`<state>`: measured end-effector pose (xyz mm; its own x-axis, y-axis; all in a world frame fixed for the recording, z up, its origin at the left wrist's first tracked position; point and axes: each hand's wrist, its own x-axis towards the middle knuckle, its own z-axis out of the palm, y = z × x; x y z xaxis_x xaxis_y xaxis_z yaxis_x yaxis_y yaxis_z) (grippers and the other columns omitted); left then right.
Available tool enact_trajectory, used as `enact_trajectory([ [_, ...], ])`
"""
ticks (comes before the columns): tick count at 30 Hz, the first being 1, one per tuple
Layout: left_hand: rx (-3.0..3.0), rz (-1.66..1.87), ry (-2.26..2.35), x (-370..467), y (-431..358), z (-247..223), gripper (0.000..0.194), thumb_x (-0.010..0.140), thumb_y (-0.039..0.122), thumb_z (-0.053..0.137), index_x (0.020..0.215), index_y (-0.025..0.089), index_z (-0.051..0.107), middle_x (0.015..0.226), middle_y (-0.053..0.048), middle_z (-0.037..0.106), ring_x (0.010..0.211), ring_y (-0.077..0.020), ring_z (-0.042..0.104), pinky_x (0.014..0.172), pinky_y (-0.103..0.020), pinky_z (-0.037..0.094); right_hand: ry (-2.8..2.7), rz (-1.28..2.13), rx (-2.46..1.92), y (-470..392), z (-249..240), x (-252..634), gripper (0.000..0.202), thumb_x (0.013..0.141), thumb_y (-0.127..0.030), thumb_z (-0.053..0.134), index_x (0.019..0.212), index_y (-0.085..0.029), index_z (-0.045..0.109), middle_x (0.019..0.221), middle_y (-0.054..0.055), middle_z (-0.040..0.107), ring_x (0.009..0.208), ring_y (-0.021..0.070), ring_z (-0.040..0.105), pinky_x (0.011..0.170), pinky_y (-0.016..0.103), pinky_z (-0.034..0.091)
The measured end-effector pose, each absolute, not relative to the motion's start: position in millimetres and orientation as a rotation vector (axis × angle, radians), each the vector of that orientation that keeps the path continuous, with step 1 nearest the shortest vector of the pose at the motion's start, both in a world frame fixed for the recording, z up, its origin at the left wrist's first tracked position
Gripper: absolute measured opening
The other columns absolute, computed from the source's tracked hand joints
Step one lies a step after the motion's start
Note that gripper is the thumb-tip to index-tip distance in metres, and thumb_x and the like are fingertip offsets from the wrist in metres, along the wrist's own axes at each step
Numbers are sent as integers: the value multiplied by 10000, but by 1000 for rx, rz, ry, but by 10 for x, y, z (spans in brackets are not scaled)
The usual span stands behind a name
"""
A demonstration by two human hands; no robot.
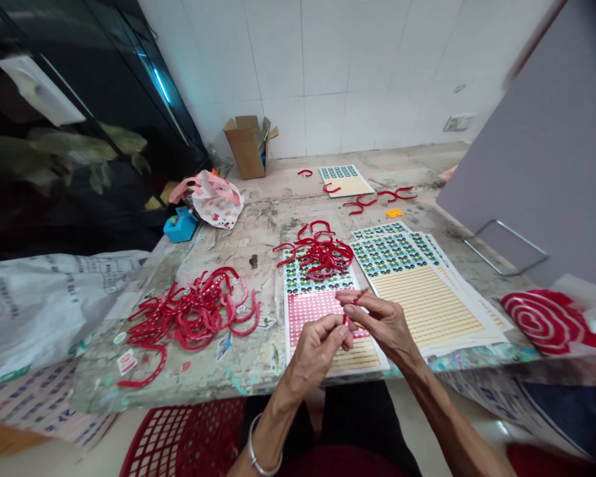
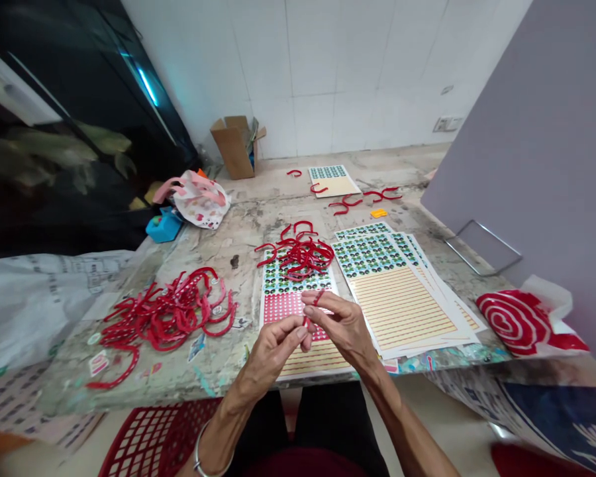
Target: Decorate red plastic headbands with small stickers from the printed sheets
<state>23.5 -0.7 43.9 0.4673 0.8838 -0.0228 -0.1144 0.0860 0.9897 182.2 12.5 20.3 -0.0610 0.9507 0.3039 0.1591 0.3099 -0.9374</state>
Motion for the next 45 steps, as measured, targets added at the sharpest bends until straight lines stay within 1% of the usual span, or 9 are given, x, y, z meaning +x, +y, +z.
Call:
enact_trajectory([
  [5,1162,886,812,284,-13,430,221,817,347,562,867,148,642,776,-55,597,751,-170,530,732,-267,406,-1570,848,-1036,94,174,1807,192,797,-289,611,958,-257,710,1047,68,674,1007,216,612,852,370,515],
  [9,1248,875,824,307,-20,418,237,853,313,499,711,149,592,666,-20,520,658,-137,468,658,-248,373,-1513,936,-1069,99,157,1831,198,795,-304,616,958,-242,712,1060,71,672,1040,227,597,888,386,488],
  [14,1232,853,767,309,-35,416,240,857,283,482,664,154,544,654,-6,485,639,-126,423,643,-250,340,-1419,1026,-1187,100,160,1869,235,820,-333,583,990,-222,702,1036,68,683,1034,231,599,843,362,499],
  [22,1137,962,874,404,-98,390,244,817,351,547,728,131,605,591,27,376,565,-100,325,559,-246,263,-1346,1061,-1160,70,164,1857,224,794,-355,602,936,-228,721,1026,52,682,934,220,632,604,259,546],
  [26,1140,993,906,413,-113,343,270,817,366,554,748,112,612,582,35,347,549,-87,294,530,-236,237,-1368,1015,-1150,57,163,1826,227,811,-336,587,973,-231,707,1038,57,672,979,224,613,649,278,552],
  [29,1198,972,858,387,-86,306,259,836,335,537,705,113,569,611,18,413,595,-98,376,583,-229,311,-1460,910,-1124,47,158,1812,188,820,-304,584,929,-226,716,993,65,677,982,220,608,778,323,525],
  [32,1236,908,794,353,-52,304,184,835,291,546,815,112,584,725,-20,507,706,-129,468,668,-239,379,-1538,828,-1090,48,138,1811,152,822,-276,584,855,-226,724,968,66,674,967,211,610,848,344,488],
  [40,1346,826,738,260,-69,274,233,892,299,458,855,106,583,733,-30,542,672,-121,500,686,-252,408,-1503,797,-1147,48,118,1817,164,841,-271,561,872,-227,716,991,64,672,968,208,608,735,308,510],
  [45,1349,834,801,268,-90,231,274,898,331,450,1016,119,578,740,-14,510,631,-99,434,590,-216,351,-1582,481,-1169,40,198,1810,169,823,-173,582,925,-236,702,914,45,692,908,187,617,815,342,478],
])
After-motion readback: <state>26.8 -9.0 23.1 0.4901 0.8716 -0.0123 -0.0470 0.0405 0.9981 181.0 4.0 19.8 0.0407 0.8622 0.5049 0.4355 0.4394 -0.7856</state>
